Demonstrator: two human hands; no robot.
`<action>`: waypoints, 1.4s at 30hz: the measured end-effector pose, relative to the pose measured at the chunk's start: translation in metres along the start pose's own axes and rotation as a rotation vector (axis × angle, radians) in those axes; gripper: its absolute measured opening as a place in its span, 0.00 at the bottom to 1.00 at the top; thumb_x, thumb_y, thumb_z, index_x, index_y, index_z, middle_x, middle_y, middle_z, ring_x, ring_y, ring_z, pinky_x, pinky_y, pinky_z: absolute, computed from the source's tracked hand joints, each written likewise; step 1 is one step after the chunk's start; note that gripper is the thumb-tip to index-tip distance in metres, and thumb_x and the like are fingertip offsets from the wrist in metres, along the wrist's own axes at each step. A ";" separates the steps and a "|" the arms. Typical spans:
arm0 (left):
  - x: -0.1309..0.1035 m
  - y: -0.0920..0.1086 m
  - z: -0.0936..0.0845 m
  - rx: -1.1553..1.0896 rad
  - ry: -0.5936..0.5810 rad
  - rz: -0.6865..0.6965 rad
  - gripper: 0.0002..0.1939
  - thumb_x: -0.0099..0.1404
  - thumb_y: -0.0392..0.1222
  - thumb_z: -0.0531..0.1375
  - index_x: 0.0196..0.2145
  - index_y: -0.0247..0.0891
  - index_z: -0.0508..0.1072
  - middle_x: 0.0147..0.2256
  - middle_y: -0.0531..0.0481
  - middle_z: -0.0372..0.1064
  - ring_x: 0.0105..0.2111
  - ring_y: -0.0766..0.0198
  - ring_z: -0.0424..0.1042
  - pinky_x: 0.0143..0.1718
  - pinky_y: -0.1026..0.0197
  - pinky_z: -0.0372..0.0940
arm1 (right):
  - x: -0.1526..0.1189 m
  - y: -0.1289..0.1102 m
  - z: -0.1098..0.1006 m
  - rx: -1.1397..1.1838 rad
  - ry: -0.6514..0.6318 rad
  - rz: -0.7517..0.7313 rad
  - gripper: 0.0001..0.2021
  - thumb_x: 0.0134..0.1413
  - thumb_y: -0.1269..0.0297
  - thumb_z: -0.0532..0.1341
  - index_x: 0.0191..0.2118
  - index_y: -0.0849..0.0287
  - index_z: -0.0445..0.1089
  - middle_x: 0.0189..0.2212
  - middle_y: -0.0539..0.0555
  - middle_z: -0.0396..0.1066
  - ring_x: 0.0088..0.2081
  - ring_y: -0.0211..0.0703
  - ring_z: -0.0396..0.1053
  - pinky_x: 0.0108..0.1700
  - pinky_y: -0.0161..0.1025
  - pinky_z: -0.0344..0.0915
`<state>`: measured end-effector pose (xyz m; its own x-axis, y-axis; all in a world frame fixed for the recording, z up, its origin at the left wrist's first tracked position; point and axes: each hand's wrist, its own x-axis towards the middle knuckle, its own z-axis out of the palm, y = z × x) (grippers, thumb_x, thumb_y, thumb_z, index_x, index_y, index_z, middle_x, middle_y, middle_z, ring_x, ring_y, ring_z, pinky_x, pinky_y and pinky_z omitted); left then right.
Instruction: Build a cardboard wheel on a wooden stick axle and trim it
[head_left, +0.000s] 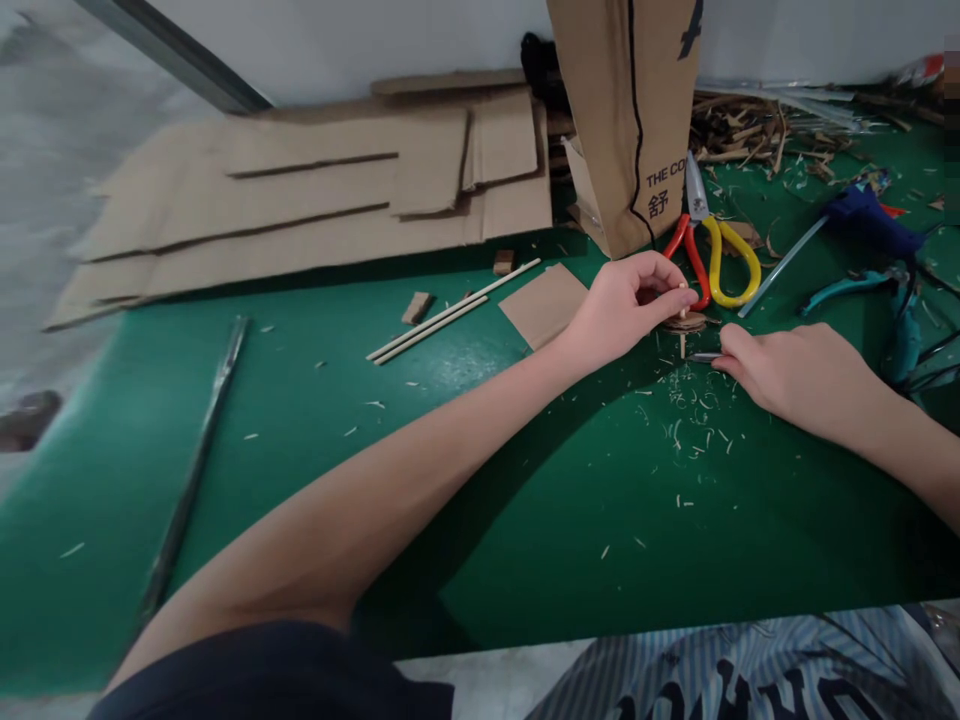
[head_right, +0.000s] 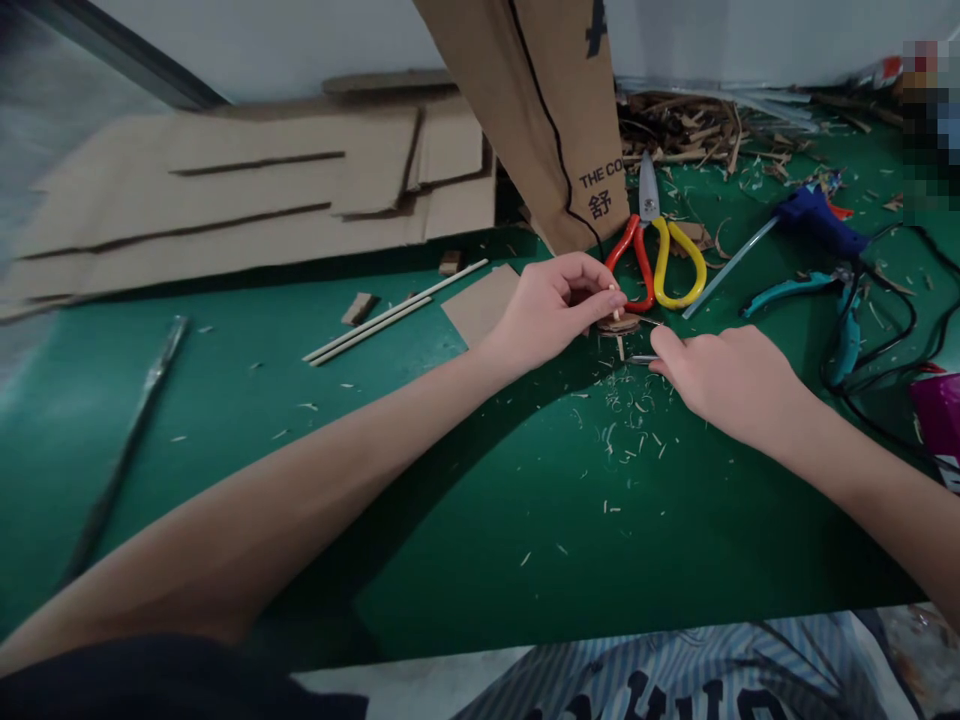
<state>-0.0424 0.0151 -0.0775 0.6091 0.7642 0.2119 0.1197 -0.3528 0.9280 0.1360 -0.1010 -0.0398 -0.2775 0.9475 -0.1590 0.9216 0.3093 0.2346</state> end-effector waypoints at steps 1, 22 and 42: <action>0.000 0.000 0.000 -0.004 0.001 -0.002 0.05 0.64 0.37 0.62 0.31 0.35 0.70 0.28 0.51 0.73 0.27 0.71 0.70 0.28 0.67 0.66 | -0.001 0.000 0.001 -0.007 0.001 0.001 0.21 0.71 0.55 0.42 0.43 0.61 0.68 0.20 0.54 0.71 0.17 0.39 0.57 0.26 0.39 0.36; 0.000 0.000 0.000 0.002 0.007 -0.007 0.08 0.63 0.37 0.64 0.30 0.36 0.67 0.27 0.53 0.70 0.26 0.72 0.69 0.27 0.67 0.65 | -0.002 0.001 0.002 -0.007 -0.005 -0.017 0.22 0.71 0.55 0.41 0.42 0.61 0.68 0.19 0.54 0.70 0.17 0.39 0.56 0.27 0.38 0.37; 0.000 0.002 -0.001 -0.023 0.001 -0.014 0.05 0.63 0.37 0.63 0.31 0.35 0.70 0.29 0.51 0.72 0.27 0.70 0.70 0.29 0.65 0.66 | 0.000 0.001 0.008 0.008 0.109 0.025 0.25 0.72 0.53 0.39 0.41 0.61 0.69 0.21 0.55 0.71 0.17 0.39 0.58 0.27 0.39 0.36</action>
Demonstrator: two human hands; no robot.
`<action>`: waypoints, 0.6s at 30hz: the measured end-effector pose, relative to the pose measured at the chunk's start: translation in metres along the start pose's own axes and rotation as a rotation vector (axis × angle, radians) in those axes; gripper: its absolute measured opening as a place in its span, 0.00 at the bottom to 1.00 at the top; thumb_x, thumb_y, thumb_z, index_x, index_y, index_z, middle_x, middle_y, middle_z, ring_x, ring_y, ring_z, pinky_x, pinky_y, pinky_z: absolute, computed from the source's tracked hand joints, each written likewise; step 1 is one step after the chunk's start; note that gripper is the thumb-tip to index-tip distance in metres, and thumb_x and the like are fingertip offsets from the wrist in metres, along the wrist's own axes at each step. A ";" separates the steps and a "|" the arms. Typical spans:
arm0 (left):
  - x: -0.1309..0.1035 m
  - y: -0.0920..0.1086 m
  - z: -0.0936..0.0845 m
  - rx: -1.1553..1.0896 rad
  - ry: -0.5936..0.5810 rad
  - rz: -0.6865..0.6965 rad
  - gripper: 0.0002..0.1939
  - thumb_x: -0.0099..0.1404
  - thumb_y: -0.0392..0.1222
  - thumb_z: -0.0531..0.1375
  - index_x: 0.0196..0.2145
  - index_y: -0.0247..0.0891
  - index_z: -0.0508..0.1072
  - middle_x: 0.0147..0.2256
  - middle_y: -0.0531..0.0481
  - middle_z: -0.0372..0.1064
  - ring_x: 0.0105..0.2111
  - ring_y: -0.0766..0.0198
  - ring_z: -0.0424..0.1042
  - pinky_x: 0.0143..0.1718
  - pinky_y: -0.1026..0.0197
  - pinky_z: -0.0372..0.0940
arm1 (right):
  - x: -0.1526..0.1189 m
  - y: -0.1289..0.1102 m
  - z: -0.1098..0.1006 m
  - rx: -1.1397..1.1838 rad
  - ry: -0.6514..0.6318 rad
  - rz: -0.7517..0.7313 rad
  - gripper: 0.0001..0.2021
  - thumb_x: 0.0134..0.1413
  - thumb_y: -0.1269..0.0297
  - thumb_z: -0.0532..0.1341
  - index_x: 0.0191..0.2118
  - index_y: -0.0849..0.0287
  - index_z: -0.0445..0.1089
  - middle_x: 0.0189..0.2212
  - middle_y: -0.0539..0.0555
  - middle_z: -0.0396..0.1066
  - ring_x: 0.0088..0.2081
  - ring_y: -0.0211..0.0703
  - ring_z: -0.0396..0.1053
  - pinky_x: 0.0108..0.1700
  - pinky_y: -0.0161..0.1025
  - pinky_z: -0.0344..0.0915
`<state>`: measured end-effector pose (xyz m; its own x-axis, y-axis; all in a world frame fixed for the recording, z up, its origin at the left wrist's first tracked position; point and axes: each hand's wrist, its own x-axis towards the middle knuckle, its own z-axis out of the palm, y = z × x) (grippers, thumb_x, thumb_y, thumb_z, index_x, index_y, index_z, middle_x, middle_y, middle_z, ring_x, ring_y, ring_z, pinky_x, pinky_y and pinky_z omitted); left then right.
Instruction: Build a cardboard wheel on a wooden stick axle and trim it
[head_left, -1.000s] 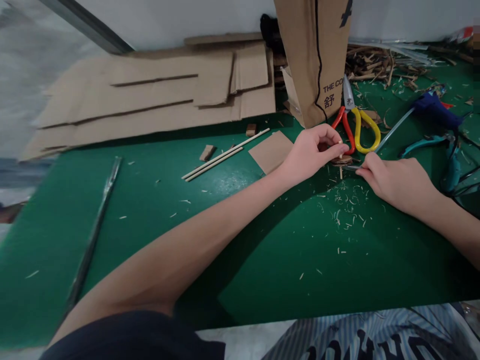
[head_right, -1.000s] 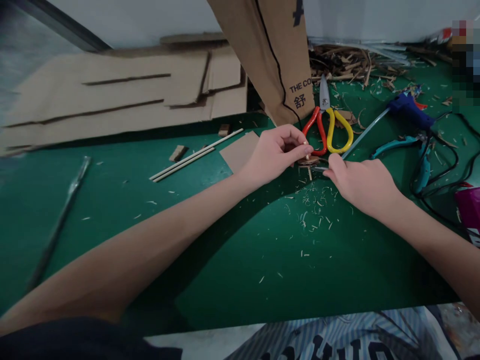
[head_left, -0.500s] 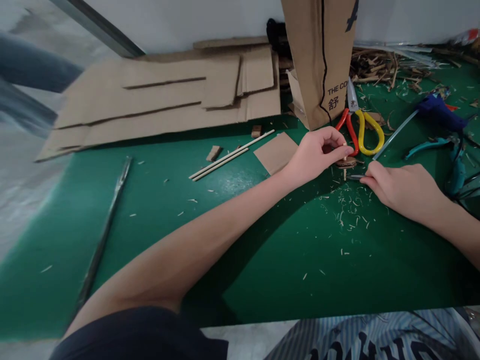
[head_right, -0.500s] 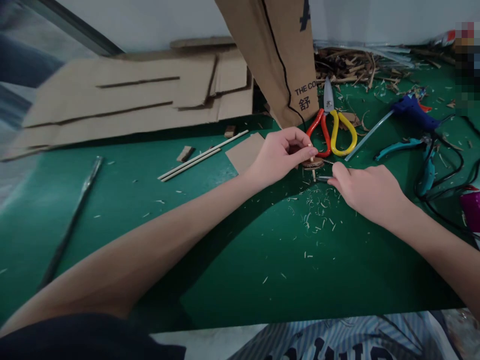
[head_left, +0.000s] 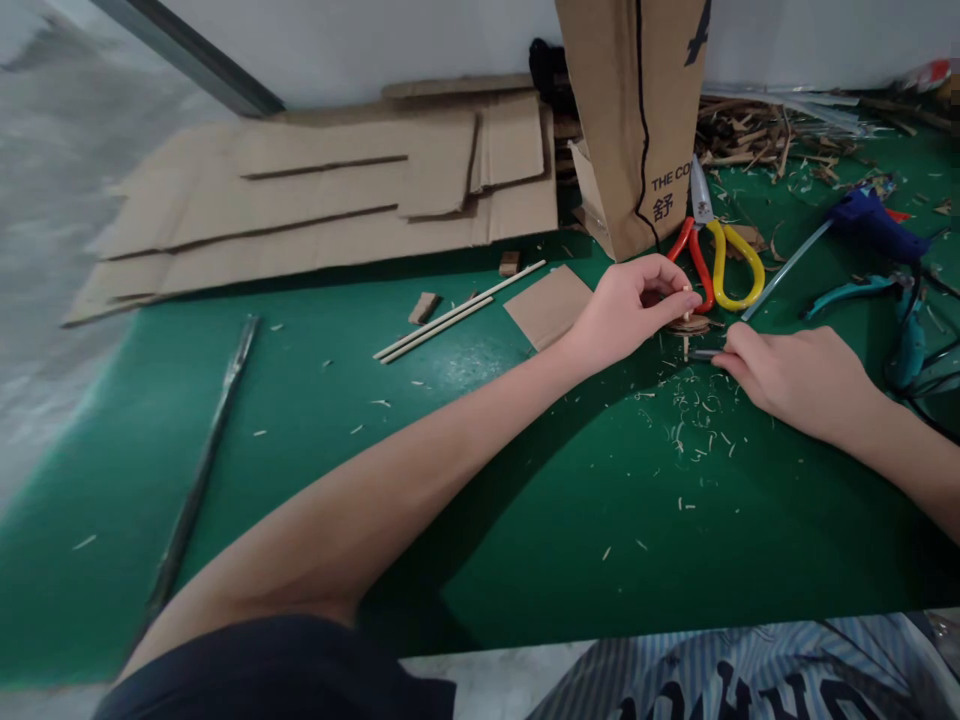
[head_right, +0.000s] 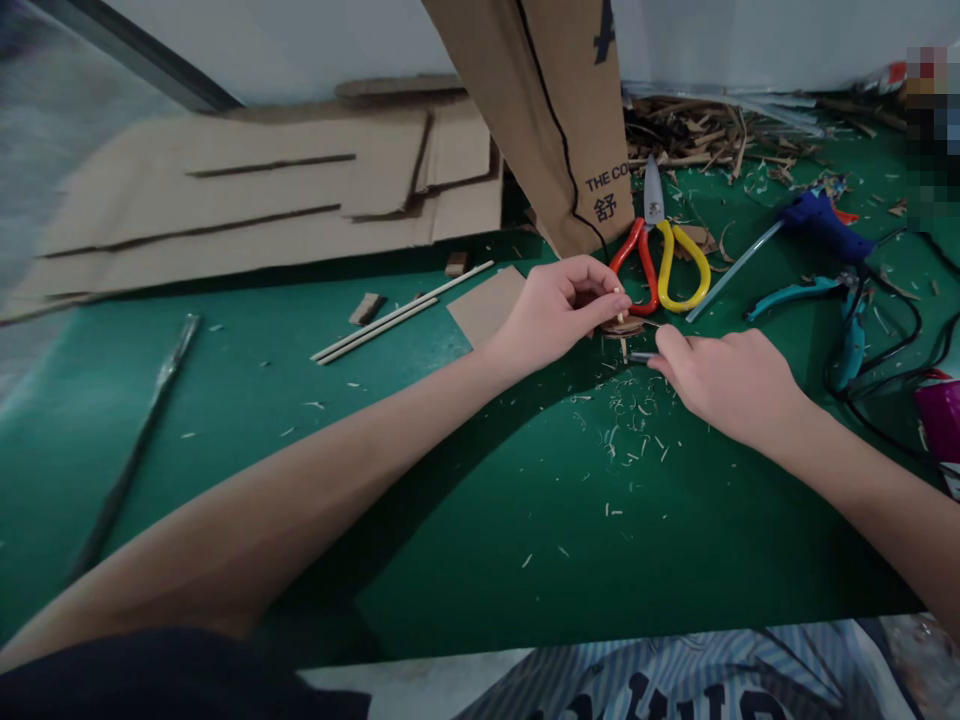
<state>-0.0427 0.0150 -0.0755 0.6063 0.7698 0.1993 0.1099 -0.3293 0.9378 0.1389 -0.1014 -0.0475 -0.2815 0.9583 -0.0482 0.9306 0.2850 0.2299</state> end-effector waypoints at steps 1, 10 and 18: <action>0.000 0.000 0.000 0.002 -0.002 0.002 0.05 0.63 0.37 0.63 0.31 0.35 0.70 0.29 0.51 0.72 0.27 0.70 0.70 0.29 0.65 0.66 | 0.001 0.001 0.001 -0.004 0.019 0.009 0.25 0.72 0.53 0.39 0.41 0.61 0.69 0.21 0.55 0.71 0.17 0.39 0.58 0.27 0.39 0.36; 0.000 -0.003 0.000 0.032 -0.006 0.013 0.05 0.65 0.38 0.61 0.31 0.35 0.71 0.28 0.50 0.73 0.28 0.70 0.71 0.29 0.66 0.67 | 0.002 -0.001 -0.004 0.018 -0.036 -0.014 0.22 0.71 0.55 0.41 0.43 0.61 0.68 0.18 0.53 0.68 0.16 0.39 0.56 0.26 0.39 0.37; 0.000 0.000 0.000 0.020 -0.012 0.019 0.05 0.65 0.37 0.61 0.31 0.35 0.72 0.28 0.50 0.74 0.27 0.70 0.71 0.29 0.66 0.67 | -0.001 0.000 -0.004 -0.025 -0.003 -0.001 0.25 0.72 0.54 0.39 0.41 0.61 0.69 0.19 0.55 0.70 0.16 0.39 0.58 0.27 0.39 0.37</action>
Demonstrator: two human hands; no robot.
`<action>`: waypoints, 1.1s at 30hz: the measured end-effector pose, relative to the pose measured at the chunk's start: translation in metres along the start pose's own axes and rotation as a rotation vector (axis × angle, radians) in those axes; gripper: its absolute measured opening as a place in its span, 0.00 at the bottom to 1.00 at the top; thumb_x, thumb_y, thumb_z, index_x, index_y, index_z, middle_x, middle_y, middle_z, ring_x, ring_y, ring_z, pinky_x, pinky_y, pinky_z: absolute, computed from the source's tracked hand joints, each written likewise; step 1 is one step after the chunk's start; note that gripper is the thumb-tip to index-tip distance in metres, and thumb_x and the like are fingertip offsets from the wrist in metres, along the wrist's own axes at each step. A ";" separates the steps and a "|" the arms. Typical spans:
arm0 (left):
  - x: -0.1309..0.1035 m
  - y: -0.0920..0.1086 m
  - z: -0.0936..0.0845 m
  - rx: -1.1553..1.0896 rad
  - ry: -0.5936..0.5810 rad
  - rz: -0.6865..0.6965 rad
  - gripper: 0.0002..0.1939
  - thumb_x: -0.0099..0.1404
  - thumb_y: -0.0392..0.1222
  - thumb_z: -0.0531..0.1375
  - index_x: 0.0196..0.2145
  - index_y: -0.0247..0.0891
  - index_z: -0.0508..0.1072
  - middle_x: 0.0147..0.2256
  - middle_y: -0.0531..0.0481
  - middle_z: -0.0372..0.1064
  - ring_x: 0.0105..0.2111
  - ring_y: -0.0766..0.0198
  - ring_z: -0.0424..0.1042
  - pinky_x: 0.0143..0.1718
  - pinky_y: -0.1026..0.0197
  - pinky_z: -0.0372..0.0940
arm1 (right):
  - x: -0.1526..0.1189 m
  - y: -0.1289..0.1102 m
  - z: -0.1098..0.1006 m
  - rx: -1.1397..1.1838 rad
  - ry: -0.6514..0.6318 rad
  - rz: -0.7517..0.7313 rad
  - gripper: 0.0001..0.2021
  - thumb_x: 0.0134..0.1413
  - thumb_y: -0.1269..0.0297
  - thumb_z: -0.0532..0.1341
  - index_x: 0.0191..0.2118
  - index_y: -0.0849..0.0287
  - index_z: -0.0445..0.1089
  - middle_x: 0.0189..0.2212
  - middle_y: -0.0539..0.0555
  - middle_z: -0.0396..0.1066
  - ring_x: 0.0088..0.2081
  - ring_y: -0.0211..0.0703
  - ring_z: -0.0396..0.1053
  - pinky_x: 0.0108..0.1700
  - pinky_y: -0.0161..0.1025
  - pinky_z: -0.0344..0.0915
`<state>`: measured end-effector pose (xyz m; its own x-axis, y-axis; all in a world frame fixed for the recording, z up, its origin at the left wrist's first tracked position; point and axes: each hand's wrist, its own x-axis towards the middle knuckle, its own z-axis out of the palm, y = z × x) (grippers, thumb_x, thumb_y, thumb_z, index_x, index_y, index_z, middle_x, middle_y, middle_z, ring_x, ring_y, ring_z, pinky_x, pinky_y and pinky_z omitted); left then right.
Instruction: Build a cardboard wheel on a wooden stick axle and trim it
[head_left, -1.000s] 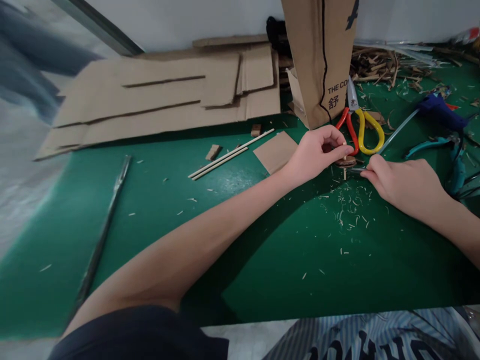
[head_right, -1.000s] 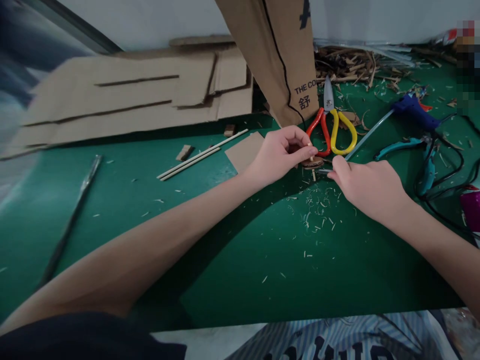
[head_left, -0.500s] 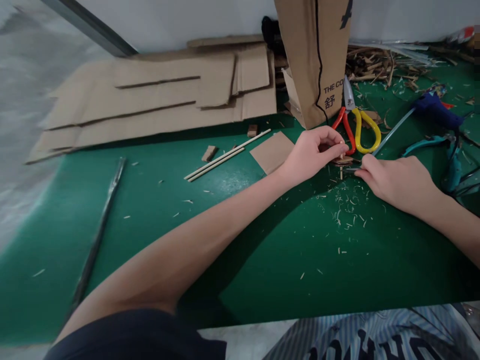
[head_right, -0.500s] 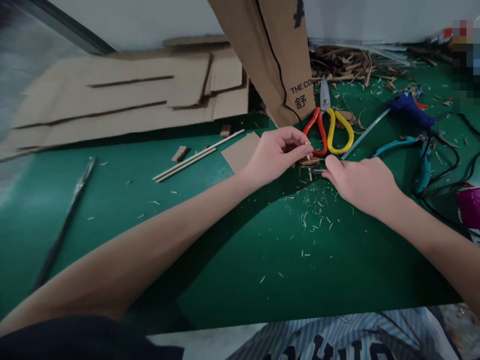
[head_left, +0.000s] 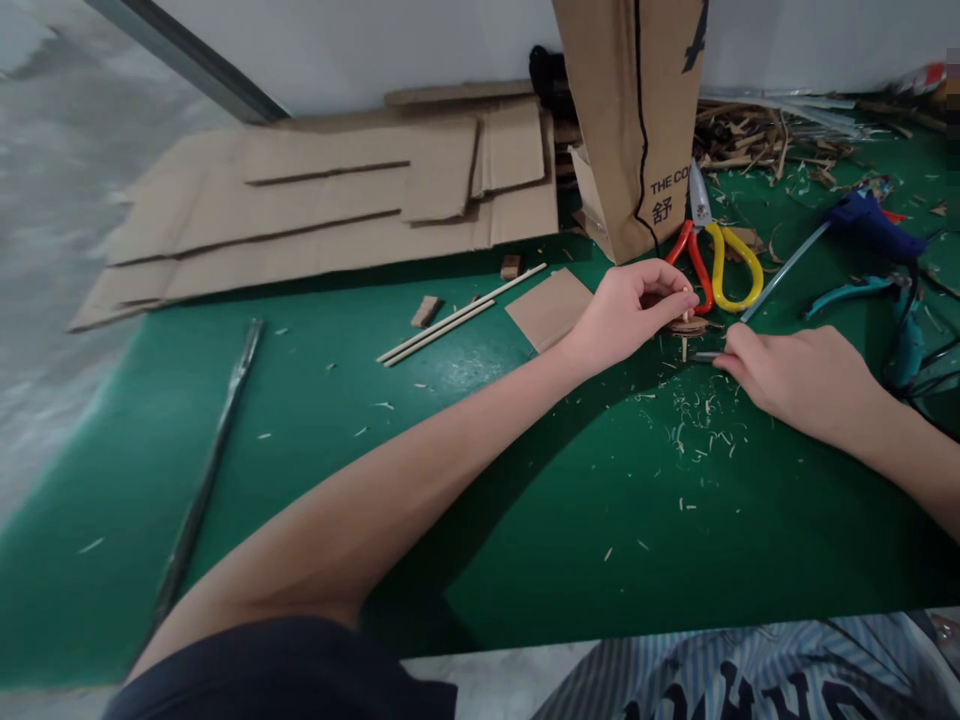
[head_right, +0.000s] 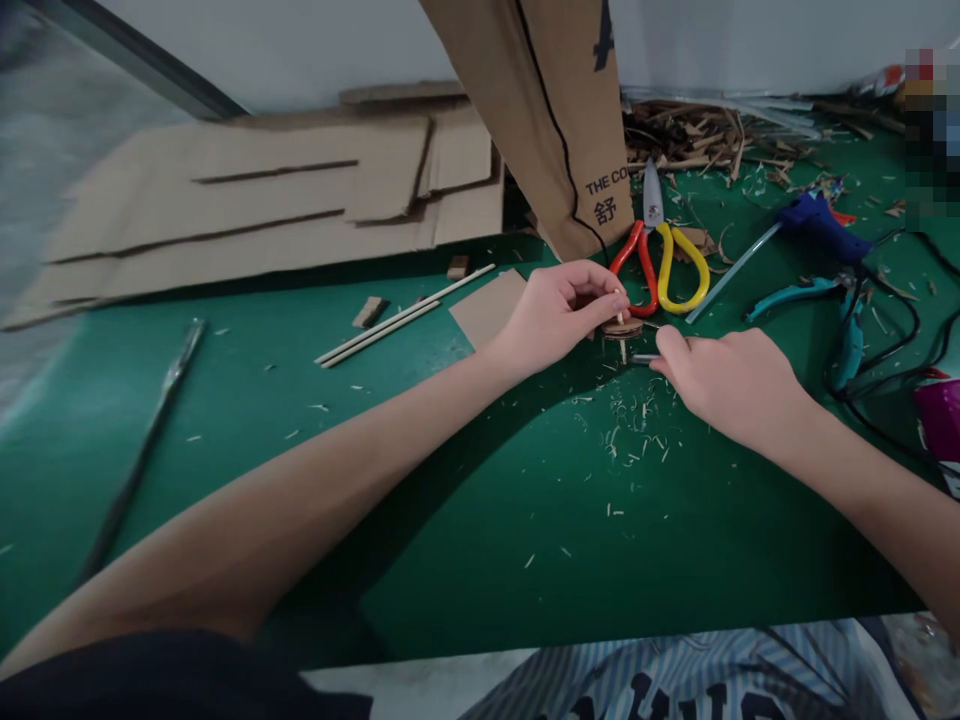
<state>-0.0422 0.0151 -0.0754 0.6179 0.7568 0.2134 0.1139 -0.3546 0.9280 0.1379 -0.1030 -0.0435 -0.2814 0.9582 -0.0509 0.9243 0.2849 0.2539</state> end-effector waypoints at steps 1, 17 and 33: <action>0.000 0.000 0.000 -0.010 0.000 -0.004 0.05 0.65 0.37 0.61 0.31 0.35 0.72 0.28 0.50 0.74 0.27 0.70 0.71 0.29 0.66 0.67 | 0.001 0.001 0.001 0.004 0.018 0.022 0.25 0.72 0.54 0.39 0.41 0.61 0.69 0.19 0.55 0.70 0.16 0.39 0.58 0.27 0.39 0.37; -0.001 0.001 -0.001 -0.008 -0.015 -0.032 0.06 0.65 0.39 0.60 0.32 0.34 0.72 0.29 0.49 0.74 0.28 0.70 0.72 0.30 0.66 0.67 | 0.007 -0.001 -0.007 0.016 -0.087 -0.074 0.20 0.72 0.58 0.41 0.43 0.64 0.66 0.16 0.51 0.65 0.15 0.38 0.51 0.23 0.38 0.38; -0.002 0.000 -0.001 -0.032 -0.036 0.020 0.05 0.65 0.38 0.61 0.33 0.34 0.74 0.30 0.49 0.76 0.28 0.70 0.73 0.29 0.67 0.68 | 0.001 -0.002 0.004 -0.039 0.004 -0.030 0.24 0.73 0.55 0.40 0.41 0.62 0.68 0.17 0.53 0.69 0.15 0.39 0.57 0.24 0.39 0.36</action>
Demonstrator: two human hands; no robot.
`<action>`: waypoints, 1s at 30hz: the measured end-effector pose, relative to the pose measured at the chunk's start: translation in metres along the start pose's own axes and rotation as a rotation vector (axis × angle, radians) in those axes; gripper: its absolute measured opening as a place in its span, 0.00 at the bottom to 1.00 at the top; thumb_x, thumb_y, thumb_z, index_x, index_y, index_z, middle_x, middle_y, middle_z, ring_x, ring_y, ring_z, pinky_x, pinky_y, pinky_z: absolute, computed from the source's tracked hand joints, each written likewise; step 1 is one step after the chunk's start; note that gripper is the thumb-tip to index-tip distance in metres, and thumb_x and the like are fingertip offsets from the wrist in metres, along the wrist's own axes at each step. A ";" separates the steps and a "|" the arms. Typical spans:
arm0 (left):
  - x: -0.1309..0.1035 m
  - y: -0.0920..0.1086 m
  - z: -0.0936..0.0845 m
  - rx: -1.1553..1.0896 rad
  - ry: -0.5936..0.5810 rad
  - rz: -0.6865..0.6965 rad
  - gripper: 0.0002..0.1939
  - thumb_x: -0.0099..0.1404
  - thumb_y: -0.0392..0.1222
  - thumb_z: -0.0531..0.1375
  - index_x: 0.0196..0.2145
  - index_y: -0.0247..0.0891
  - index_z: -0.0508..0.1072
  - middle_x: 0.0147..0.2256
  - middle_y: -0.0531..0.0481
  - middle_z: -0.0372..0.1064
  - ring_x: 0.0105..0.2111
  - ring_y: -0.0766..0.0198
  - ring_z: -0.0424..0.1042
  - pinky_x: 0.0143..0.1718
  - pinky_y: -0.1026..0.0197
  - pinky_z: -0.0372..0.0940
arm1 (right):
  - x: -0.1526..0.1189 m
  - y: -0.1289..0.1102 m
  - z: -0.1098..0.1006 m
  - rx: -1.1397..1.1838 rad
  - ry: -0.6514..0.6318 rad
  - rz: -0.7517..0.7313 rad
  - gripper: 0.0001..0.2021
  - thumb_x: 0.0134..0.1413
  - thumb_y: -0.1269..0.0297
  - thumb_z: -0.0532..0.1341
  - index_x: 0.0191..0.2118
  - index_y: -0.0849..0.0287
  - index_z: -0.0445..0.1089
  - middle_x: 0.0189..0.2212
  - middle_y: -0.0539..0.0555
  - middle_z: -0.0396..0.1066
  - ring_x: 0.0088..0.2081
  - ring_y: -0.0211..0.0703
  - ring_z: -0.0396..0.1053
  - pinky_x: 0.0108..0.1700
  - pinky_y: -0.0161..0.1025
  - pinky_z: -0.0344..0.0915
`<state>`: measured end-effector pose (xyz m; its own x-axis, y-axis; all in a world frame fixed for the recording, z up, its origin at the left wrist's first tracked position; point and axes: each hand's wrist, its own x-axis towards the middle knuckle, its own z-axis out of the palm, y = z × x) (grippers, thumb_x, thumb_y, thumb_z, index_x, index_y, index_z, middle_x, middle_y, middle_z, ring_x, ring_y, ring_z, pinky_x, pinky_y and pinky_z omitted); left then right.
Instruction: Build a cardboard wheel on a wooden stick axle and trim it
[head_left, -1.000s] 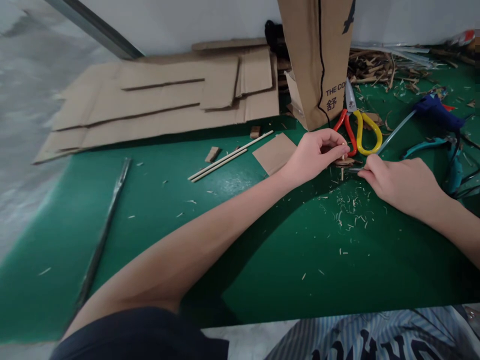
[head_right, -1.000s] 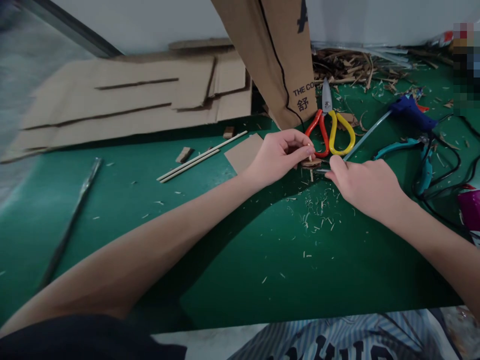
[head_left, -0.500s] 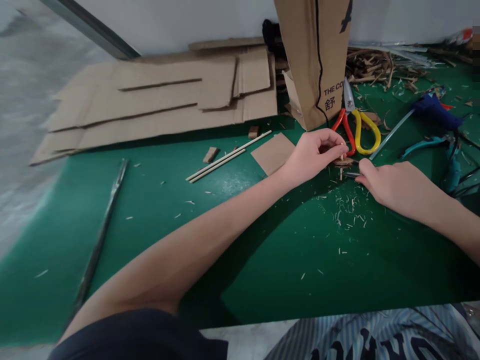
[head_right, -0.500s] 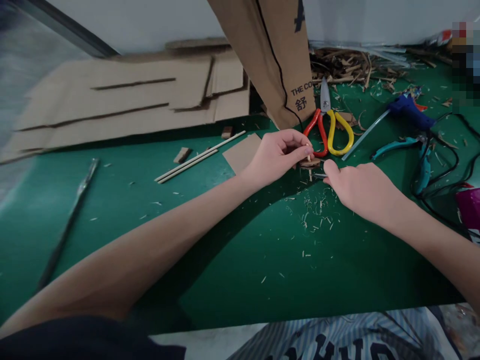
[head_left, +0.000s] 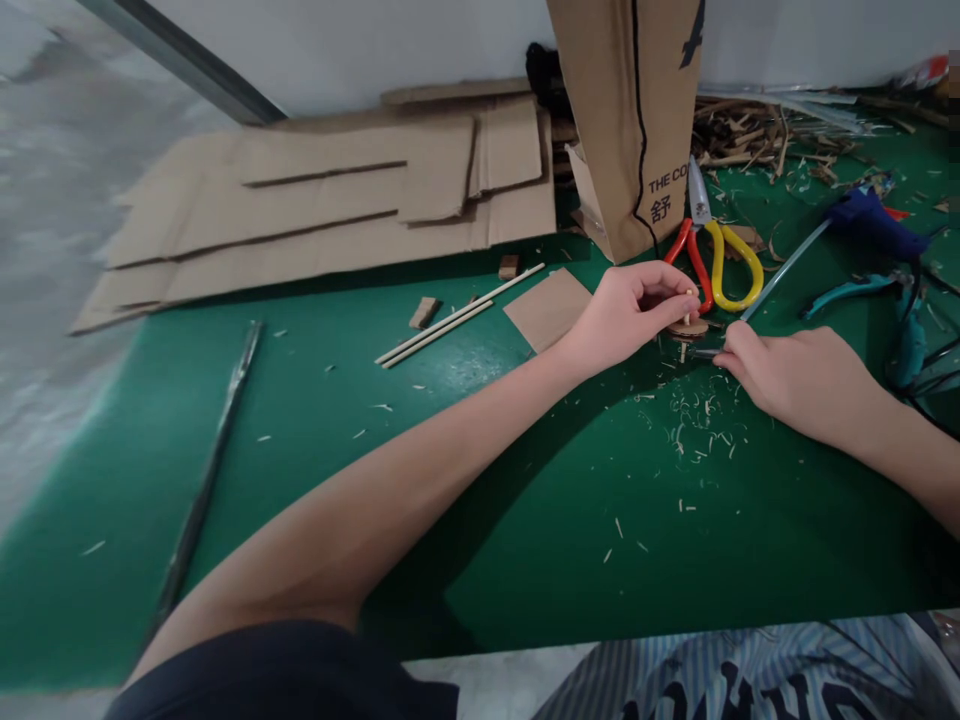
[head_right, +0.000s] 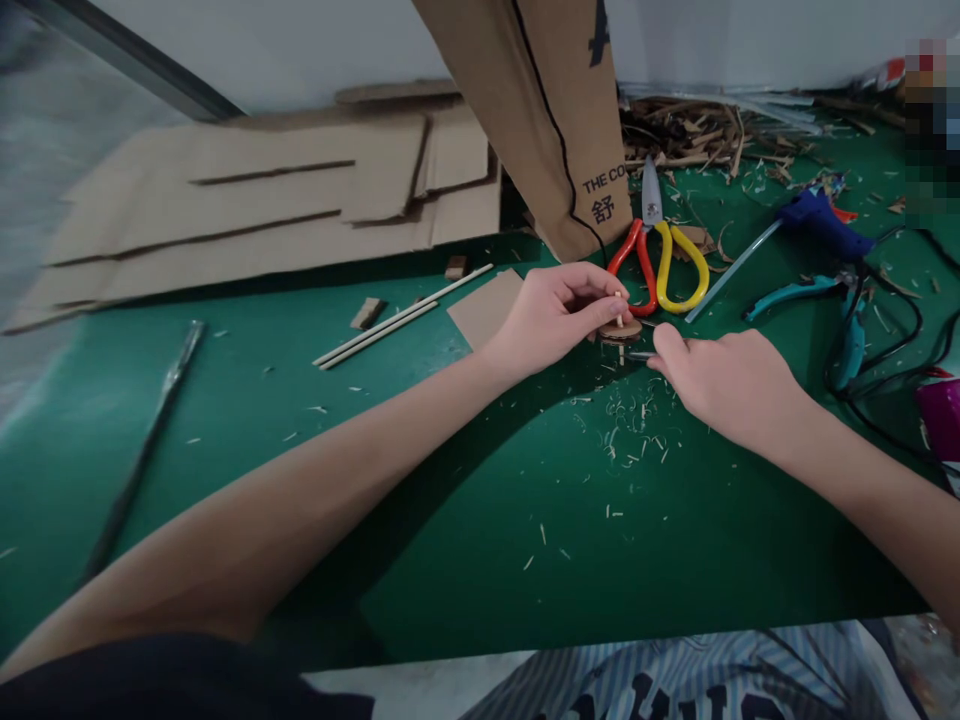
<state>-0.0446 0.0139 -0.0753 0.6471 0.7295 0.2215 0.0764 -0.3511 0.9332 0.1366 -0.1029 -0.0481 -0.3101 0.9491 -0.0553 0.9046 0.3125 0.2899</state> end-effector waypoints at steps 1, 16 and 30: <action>0.000 0.000 0.000 -0.009 -0.003 0.000 0.05 0.65 0.38 0.61 0.33 0.34 0.74 0.30 0.49 0.76 0.28 0.70 0.73 0.29 0.67 0.68 | 0.001 0.000 0.000 -0.002 0.002 0.020 0.24 0.73 0.55 0.40 0.41 0.62 0.68 0.18 0.53 0.69 0.15 0.39 0.57 0.24 0.39 0.36; 0.000 0.002 0.000 0.049 -0.002 0.007 0.05 0.67 0.37 0.60 0.34 0.33 0.74 0.31 0.48 0.76 0.31 0.69 0.75 0.33 0.66 0.70 | -0.002 -0.010 -0.001 -0.037 0.000 0.005 0.22 0.72 0.58 0.40 0.41 0.63 0.68 0.16 0.53 0.67 0.15 0.38 0.55 0.26 0.39 0.35; 0.001 0.000 -0.001 0.030 -0.007 -0.014 0.06 0.65 0.40 0.62 0.33 0.34 0.73 0.31 0.48 0.76 0.31 0.68 0.75 0.33 0.66 0.70 | -0.002 -0.011 -0.010 -0.080 -0.024 -0.016 0.21 0.72 0.62 0.39 0.40 0.64 0.66 0.15 0.53 0.65 0.15 0.40 0.57 0.24 0.39 0.36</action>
<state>-0.0448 0.0149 -0.0754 0.6509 0.7305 0.2065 0.1078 -0.3583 0.9274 0.1243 -0.1089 -0.0418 -0.3160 0.9451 -0.0830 0.8734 0.3239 0.3638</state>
